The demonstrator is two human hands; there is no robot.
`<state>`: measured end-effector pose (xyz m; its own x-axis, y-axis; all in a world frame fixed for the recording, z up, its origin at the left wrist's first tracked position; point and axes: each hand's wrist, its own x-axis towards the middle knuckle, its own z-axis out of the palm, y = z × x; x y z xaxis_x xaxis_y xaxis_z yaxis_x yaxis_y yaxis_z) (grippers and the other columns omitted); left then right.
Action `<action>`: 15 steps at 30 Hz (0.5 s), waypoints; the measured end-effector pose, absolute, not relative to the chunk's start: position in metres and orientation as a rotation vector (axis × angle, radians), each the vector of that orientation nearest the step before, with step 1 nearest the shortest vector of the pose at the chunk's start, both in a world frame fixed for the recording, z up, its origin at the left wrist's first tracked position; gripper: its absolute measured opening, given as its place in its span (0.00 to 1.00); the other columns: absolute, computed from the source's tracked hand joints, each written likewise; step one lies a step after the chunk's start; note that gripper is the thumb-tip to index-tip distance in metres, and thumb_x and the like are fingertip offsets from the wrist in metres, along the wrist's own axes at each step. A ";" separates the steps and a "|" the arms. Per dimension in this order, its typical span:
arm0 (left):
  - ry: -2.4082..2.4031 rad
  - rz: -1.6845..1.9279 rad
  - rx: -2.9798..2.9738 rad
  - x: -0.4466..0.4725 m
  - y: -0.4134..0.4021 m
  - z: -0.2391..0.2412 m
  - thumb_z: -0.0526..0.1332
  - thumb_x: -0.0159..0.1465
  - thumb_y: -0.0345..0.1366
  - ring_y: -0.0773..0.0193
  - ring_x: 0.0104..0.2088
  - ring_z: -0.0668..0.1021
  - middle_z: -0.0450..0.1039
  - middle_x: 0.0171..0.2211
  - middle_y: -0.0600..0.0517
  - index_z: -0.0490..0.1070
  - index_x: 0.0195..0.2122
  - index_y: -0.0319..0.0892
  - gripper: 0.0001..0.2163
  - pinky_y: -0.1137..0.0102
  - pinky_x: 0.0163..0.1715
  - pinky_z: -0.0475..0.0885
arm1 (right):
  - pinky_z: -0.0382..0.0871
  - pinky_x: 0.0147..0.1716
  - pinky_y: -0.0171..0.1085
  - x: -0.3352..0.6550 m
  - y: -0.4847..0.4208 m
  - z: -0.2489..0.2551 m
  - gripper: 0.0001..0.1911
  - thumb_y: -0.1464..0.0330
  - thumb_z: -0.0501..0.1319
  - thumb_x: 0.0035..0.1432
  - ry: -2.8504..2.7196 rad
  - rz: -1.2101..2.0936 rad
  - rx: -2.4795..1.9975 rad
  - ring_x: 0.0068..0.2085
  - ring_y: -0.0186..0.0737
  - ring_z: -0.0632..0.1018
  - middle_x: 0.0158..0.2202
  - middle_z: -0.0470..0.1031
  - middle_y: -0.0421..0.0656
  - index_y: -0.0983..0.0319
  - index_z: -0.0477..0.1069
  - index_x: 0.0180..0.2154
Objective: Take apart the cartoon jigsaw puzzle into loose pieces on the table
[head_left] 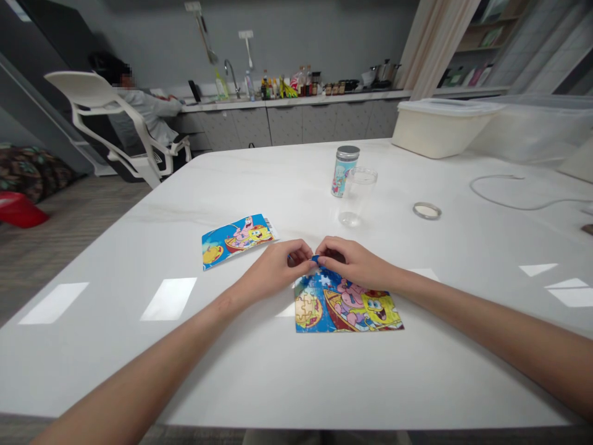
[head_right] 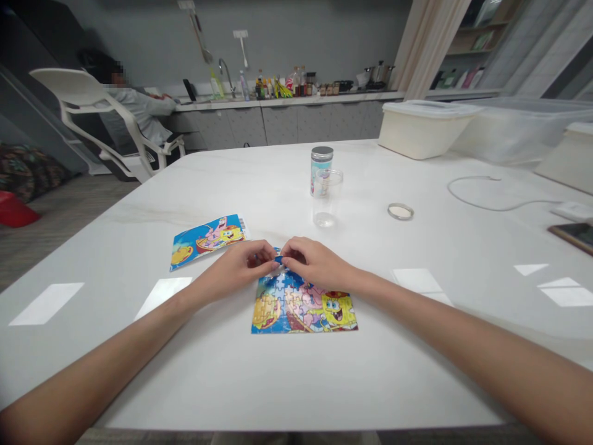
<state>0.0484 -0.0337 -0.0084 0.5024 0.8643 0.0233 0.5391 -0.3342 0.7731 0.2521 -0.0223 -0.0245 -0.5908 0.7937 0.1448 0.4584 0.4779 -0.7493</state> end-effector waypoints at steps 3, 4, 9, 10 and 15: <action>1.228 0.644 2.033 0.047 -0.030 -0.008 0.59 0.62 0.38 0.68 0.28 0.72 0.74 0.28 0.54 0.71 0.32 0.42 0.06 0.71 0.30 0.66 | 0.65 0.33 0.38 0.252 -0.023 -0.025 0.03 0.69 0.56 0.61 -2.207 0.976 -1.064 0.32 0.36 0.71 0.32 0.71 0.41 0.61 0.68 0.36; 1.253 0.666 2.043 0.046 -0.028 -0.009 0.59 0.62 0.37 0.68 0.29 0.73 0.75 0.28 0.54 0.71 0.31 0.42 0.06 0.71 0.31 0.66 | 0.66 0.34 0.38 0.252 -0.023 -0.025 0.02 0.71 0.56 0.60 -2.202 0.985 -1.061 0.32 0.35 0.71 0.32 0.72 0.41 0.61 0.68 0.36; 1.353 0.717 2.066 0.040 -0.023 -0.011 0.58 0.62 0.38 0.65 0.32 0.75 0.76 0.31 0.52 0.72 0.35 0.43 0.06 0.69 0.33 0.67 | 0.69 0.38 0.38 0.253 -0.022 -0.027 0.08 0.77 0.56 0.55 -2.215 0.990 -0.997 0.36 0.36 0.74 0.37 0.73 0.42 0.60 0.68 0.36; 1.377 0.719 2.068 0.040 -0.023 -0.011 0.58 0.62 0.38 0.65 0.32 0.75 0.76 0.31 0.52 0.72 0.35 0.43 0.06 0.69 0.33 0.67 | 0.70 0.38 0.38 0.254 -0.022 -0.028 0.09 0.77 0.56 0.54 -2.222 0.990 -0.991 0.36 0.36 0.74 0.37 0.72 0.42 0.60 0.68 0.36; 1.506 0.659 2.151 0.037 -0.024 -0.009 0.57 0.61 0.36 0.65 0.29 0.73 0.76 0.29 0.52 0.72 0.31 0.43 0.06 0.68 0.32 0.66 | 0.70 0.41 0.40 0.255 -0.023 -0.026 0.09 0.78 0.57 0.52 -2.286 0.906 -0.976 0.39 0.37 0.74 0.38 0.73 0.42 0.60 0.69 0.34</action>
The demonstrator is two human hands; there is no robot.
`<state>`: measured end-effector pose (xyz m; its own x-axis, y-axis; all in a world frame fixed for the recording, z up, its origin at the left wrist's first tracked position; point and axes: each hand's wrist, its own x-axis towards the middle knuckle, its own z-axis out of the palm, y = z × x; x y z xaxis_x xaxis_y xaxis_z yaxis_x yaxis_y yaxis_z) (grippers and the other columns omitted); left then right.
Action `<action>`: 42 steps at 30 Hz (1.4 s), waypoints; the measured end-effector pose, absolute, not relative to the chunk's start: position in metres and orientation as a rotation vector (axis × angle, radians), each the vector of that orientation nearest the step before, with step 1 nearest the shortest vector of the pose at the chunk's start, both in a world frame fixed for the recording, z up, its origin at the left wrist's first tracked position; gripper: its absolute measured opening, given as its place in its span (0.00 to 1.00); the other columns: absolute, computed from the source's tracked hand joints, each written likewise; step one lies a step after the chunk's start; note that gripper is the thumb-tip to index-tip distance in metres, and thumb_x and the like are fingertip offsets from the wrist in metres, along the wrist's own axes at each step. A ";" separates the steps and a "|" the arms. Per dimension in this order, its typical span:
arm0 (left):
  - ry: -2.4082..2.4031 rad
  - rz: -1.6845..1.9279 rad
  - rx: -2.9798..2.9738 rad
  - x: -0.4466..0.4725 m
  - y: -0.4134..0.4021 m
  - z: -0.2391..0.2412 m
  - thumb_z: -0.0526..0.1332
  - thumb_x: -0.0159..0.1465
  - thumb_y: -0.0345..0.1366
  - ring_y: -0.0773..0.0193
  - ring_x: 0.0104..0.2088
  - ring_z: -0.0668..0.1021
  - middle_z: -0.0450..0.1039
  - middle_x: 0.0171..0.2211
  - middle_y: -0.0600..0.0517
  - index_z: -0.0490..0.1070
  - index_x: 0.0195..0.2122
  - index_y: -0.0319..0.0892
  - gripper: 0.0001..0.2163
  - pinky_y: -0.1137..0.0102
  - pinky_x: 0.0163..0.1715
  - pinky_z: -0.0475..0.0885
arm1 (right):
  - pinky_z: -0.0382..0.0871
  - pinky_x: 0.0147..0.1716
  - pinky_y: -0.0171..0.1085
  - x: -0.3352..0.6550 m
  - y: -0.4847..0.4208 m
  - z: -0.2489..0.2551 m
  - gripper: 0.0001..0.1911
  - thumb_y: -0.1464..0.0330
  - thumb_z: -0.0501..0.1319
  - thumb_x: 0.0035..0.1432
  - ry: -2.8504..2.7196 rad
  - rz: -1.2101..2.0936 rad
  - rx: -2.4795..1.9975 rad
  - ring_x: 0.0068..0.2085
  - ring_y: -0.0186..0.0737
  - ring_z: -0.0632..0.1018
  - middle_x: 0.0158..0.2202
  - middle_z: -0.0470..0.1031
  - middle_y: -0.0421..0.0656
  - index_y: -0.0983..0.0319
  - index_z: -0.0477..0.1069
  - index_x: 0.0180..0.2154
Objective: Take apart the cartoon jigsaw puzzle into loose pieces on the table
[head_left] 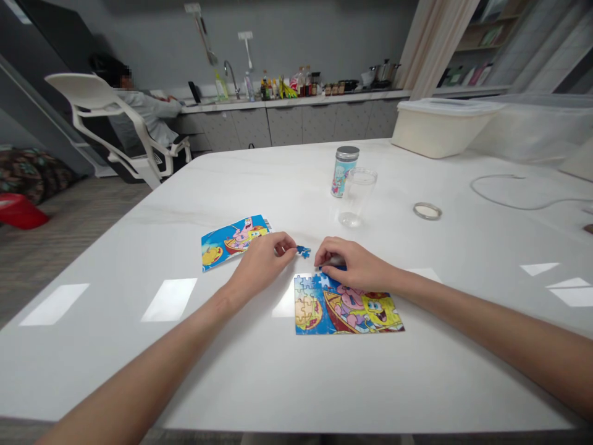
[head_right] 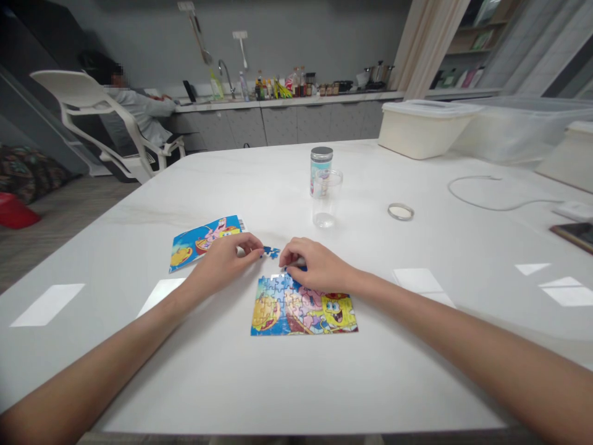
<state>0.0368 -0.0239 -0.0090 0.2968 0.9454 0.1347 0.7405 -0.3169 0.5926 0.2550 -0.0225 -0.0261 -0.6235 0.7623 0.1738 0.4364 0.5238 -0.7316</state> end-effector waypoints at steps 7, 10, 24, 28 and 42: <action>1.593 0.631 2.243 0.032 -0.019 -0.012 0.58 0.60 0.36 0.62 0.31 0.72 0.74 0.30 0.49 0.75 0.32 0.43 0.06 0.65 0.34 0.65 | 0.73 0.41 0.40 0.254 -0.024 -0.024 0.08 0.78 0.57 0.52 -2.249 0.965 -0.965 0.39 0.37 0.75 0.37 0.72 0.43 0.61 0.69 0.33; 1.556 0.644 2.247 0.034 -0.021 -0.009 0.58 0.61 0.35 0.62 0.32 0.72 0.73 0.32 0.49 0.74 0.33 0.42 0.05 0.65 0.36 0.66 | 0.75 0.42 0.40 0.254 -0.025 -0.025 0.10 0.79 0.57 0.51 -2.214 1.036 -0.928 0.39 0.36 0.76 0.39 0.71 0.43 0.61 0.68 0.34; 0.978 0.363 2.354 0.041 -0.035 -0.005 0.64 0.61 0.41 0.66 0.35 0.73 0.69 0.36 0.52 0.74 0.40 0.43 0.09 0.71 0.36 0.67 | 0.73 0.36 0.38 0.253 -0.024 -0.028 0.09 0.78 0.57 0.51 -2.185 1.017 -0.956 0.35 0.37 0.77 0.35 0.74 0.43 0.62 0.69 0.34; 0.891 0.303 2.426 0.041 -0.036 -0.005 0.62 0.64 0.39 0.66 0.36 0.73 0.69 0.39 0.51 0.74 0.42 0.44 0.08 0.71 0.38 0.66 | 0.71 0.34 0.38 0.254 -0.024 -0.027 0.10 0.78 0.55 0.50 -2.164 1.042 -0.972 0.33 0.36 0.75 0.34 0.74 0.43 0.61 0.68 0.34; 1.058 0.399 2.384 0.049 -0.040 -0.011 0.64 0.61 0.41 0.63 0.37 0.72 0.68 0.36 0.51 0.67 0.39 0.42 0.11 0.68 0.37 0.67 | 0.68 0.35 0.39 0.254 -0.021 -0.029 0.08 0.72 0.56 0.55 -2.042 1.142 -0.952 0.32 0.36 0.73 0.31 0.72 0.40 0.60 0.63 0.39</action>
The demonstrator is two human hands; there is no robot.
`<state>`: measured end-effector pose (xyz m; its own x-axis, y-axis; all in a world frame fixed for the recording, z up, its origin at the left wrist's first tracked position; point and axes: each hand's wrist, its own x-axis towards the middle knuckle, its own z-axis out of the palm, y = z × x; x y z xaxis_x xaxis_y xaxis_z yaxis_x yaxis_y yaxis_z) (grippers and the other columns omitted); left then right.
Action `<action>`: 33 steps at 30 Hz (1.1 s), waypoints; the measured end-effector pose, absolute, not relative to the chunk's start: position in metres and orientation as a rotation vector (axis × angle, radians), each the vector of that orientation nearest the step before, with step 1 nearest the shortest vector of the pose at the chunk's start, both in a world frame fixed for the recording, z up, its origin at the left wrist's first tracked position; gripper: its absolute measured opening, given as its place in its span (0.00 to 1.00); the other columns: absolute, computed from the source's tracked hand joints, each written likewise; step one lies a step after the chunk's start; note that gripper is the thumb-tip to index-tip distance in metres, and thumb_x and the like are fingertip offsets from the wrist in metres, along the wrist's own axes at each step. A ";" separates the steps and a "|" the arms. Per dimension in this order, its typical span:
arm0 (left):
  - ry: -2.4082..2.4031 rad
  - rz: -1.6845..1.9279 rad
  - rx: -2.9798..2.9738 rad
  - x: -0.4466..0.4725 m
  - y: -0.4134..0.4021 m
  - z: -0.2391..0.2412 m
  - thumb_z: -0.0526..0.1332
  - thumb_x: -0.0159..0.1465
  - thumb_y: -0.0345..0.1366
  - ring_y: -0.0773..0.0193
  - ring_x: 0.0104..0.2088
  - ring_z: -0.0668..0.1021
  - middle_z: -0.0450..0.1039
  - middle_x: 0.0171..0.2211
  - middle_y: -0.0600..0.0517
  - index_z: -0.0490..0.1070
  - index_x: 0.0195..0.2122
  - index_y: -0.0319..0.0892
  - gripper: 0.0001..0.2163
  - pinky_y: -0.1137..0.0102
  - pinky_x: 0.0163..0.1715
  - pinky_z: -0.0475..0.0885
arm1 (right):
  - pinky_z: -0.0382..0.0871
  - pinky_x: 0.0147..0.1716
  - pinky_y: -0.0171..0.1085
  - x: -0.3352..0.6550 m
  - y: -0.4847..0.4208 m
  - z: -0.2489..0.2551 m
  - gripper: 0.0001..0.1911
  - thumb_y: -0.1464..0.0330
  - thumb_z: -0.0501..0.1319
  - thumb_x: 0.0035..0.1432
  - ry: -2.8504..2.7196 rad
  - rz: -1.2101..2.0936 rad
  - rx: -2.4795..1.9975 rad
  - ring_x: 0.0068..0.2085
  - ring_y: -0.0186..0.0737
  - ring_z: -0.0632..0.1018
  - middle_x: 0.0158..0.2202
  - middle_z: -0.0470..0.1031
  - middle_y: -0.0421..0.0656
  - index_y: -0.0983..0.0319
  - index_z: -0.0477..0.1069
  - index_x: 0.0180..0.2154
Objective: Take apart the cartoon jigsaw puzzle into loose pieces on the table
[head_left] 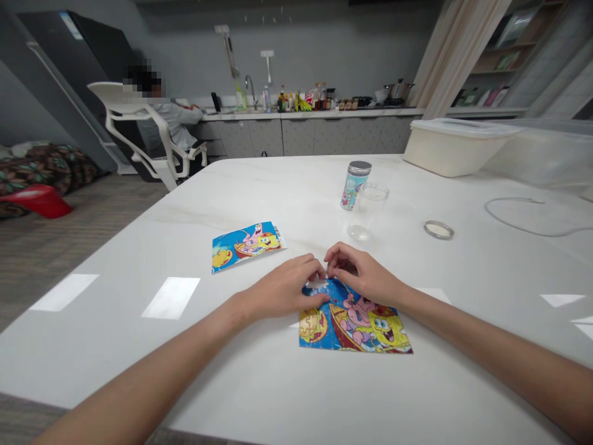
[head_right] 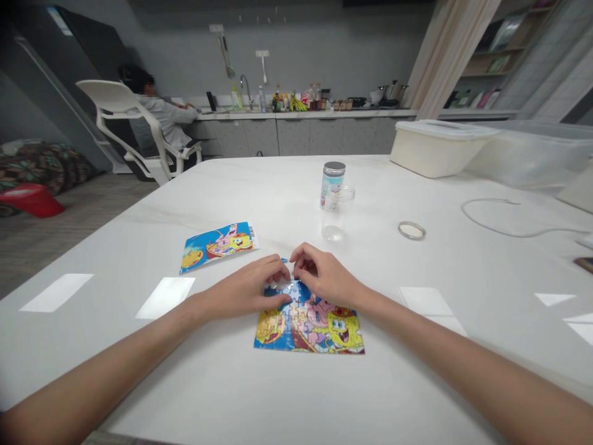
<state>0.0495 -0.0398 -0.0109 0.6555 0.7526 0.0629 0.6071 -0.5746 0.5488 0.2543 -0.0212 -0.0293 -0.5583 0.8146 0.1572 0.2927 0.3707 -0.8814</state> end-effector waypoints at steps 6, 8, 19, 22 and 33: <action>1.207 0.487 2.287 0.058 -0.043 -0.018 0.63 0.62 0.41 0.64 0.34 0.71 0.67 0.36 0.52 0.68 0.37 0.42 0.09 0.68 0.36 0.67 | 0.67 0.34 0.39 0.254 -0.021 -0.029 0.07 0.71 0.56 0.55 -2.043 1.134 -0.964 0.32 0.37 0.73 0.30 0.72 0.41 0.60 0.64 0.38; 1.226 0.495 2.271 0.059 -0.044 -0.019 0.64 0.62 0.41 0.64 0.34 0.71 0.66 0.37 0.52 0.69 0.39 0.42 0.10 0.67 0.36 0.67 | 0.66 0.35 0.39 0.254 -0.021 -0.028 0.07 0.71 0.56 0.55 -2.038 1.134 -0.972 0.32 0.37 0.73 0.30 0.72 0.41 0.60 0.64 0.38; 1.174 0.539 2.194 0.059 -0.042 -0.022 0.64 0.61 0.41 0.62 0.37 0.71 0.67 0.38 0.51 0.68 0.39 0.43 0.10 0.66 0.37 0.67 | 0.67 0.38 0.41 0.254 -0.022 -0.027 0.06 0.70 0.53 0.57 -2.005 1.198 -0.997 0.35 0.39 0.74 0.32 0.73 0.42 0.60 0.65 0.37; 1.173 0.558 2.156 0.060 -0.042 -0.023 0.64 0.60 0.40 0.62 0.37 0.71 0.68 0.37 0.51 0.67 0.38 0.43 0.10 0.67 0.36 0.67 | 0.66 0.36 0.40 0.253 -0.022 -0.026 0.05 0.70 0.53 0.56 -2.023 1.193 -0.997 0.34 0.38 0.73 0.32 0.73 0.42 0.60 0.65 0.36; 1.130 0.602 1.984 0.063 -0.044 -0.014 0.62 0.59 0.34 0.68 0.29 0.71 0.69 0.28 0.56 0.66 0.33 0.42 0.05 0.71 0.30 0.65 | 0.68 0.34 0.38 0.255 -0.024 -0.025 0.12 0.78 0.55 0.48 -2.137 1.092 -0.952 0.32 0.35 0.72 0.31 0.71 0.40 0.60 0.64 0.36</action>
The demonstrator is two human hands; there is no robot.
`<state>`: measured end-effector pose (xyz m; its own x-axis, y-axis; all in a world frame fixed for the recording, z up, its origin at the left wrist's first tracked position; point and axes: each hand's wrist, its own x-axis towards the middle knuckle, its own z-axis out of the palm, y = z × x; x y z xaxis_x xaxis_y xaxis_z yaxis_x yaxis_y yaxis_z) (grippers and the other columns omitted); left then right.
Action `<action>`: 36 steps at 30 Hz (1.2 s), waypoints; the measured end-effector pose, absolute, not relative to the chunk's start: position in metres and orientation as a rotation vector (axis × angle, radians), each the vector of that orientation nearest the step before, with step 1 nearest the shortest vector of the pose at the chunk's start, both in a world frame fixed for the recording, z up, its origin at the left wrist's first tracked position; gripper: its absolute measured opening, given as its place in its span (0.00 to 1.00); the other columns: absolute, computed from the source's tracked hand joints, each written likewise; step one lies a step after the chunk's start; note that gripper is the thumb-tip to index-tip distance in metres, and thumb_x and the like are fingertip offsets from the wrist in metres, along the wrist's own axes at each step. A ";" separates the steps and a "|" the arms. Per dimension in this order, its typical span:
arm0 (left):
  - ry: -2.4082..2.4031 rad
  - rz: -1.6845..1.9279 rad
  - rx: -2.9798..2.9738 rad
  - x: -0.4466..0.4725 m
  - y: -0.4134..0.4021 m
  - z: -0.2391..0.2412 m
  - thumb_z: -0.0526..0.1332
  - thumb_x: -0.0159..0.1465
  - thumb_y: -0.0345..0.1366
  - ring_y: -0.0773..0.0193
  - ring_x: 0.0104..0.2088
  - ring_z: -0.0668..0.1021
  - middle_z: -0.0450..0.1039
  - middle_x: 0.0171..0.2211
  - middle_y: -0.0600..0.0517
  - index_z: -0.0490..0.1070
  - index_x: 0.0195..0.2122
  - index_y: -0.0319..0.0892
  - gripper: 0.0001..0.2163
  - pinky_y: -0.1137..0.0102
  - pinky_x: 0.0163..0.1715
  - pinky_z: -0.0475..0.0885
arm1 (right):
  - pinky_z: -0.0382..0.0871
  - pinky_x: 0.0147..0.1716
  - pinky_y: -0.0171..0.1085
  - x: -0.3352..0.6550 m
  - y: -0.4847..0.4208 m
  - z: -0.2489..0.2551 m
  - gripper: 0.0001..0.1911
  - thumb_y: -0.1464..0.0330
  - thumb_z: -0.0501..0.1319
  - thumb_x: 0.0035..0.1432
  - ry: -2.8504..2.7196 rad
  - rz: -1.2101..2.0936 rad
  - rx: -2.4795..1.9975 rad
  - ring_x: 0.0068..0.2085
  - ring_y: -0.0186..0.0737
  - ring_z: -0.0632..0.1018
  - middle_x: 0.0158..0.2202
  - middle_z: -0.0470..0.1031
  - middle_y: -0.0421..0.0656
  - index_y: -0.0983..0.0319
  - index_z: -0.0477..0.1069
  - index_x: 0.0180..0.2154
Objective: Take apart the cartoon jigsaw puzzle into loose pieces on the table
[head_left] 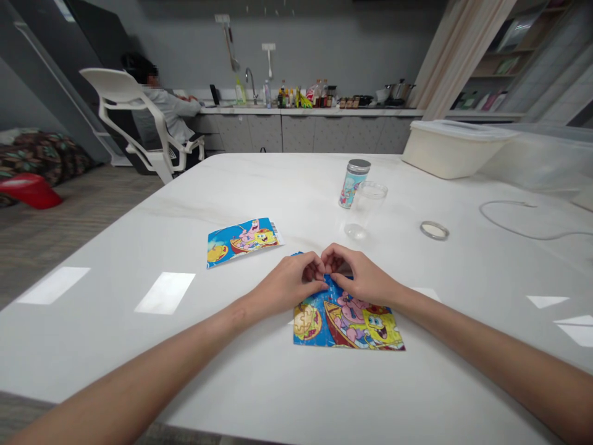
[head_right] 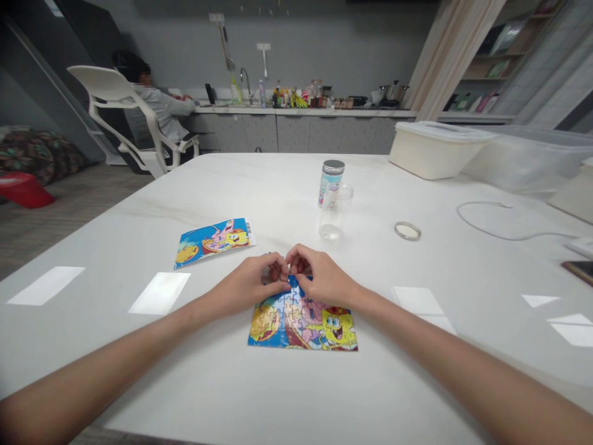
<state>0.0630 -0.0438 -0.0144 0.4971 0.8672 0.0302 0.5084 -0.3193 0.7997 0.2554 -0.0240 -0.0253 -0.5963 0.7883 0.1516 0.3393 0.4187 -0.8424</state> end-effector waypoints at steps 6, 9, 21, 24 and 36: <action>1.107 0.670 1.923 0.064 -0.044 -0.016 0.62 0.58 0.32 0.69 0.28 0.72 0.70 0.29 0.55 0.67 0.34 0.42 0.04 0.71 0.30 0.67 | 0.67 0.34 0.38 0.255 -0.025 -0.024 0.13 0.79 0.54 0.48 -2.153 1.079 -0.959 0.32 0.36 0.72 0.32 0.71 0.40 0.61 0.64 0.36; 1.118 0.689 1.885 0.065 -0.044 -0.018 0.62 0.58 0.32 0.69 0.28 0.72 0.71 0.28 0.55 0.68 0.33 0.41 0.04 0.72 0.29 0.67 | 0.67 0.34 0.38 0.255 -0.025 -0.023 0.13 0.79 0.54 0.47 -2.171 1.061 -0.955 0.32 0.36 0.71 0.31 0.70 0.40 0.61 0.64 0.36; 1.138 0.656 1.999 0.064 -0.045 -0.017 0.59 0.61 0.33 0.68 0.28 0.72 0.72 0.28 0.54 0.71 0.37 0.42 0.04 0.71 0.30 0.67 | 0.67 0.34 0.38 0.256 -0.024 -0.026 0.12 0.78 0.56 0.49 -2.190 1.027 -0.964 0.32 0.36 0.71 0.32 0.71 0.41 0.60 0.64 0.37; 1.161 0.662 2.059 0.065 -0.045 -0.017 0.59 0.60 0.32 0.67 0.30 0.72 0.73 0.31 0.54 0.72 0.38 0.42 0.06 0.71 0.32 0.68 | 0.67 0.34 0.39 0.255 -0.024 -0.026 0.11 0.77 0.56 0.50 -2.177 1.029 -0.969 0.32 0.36 0.71 0.33 0.72 0.41 0.60 0.64 0.36; 1.178 0.711 1.955 0.065 -0.045 -0.018 0.60 0.58 0.31 0.67 0.29 0.75 0.76 0.30 0.53 0.74 0.32 0.41 0.04 0.72 0.30 0.68 | 0.66 0.31 0.36 0.254 -0.024 -0.027 0.10 0.75 0.57 0.50 -2.121 1.108 -0.961 0.31 0.35 0.69 0.31 0.66 0.39 0.60 0.64 0.37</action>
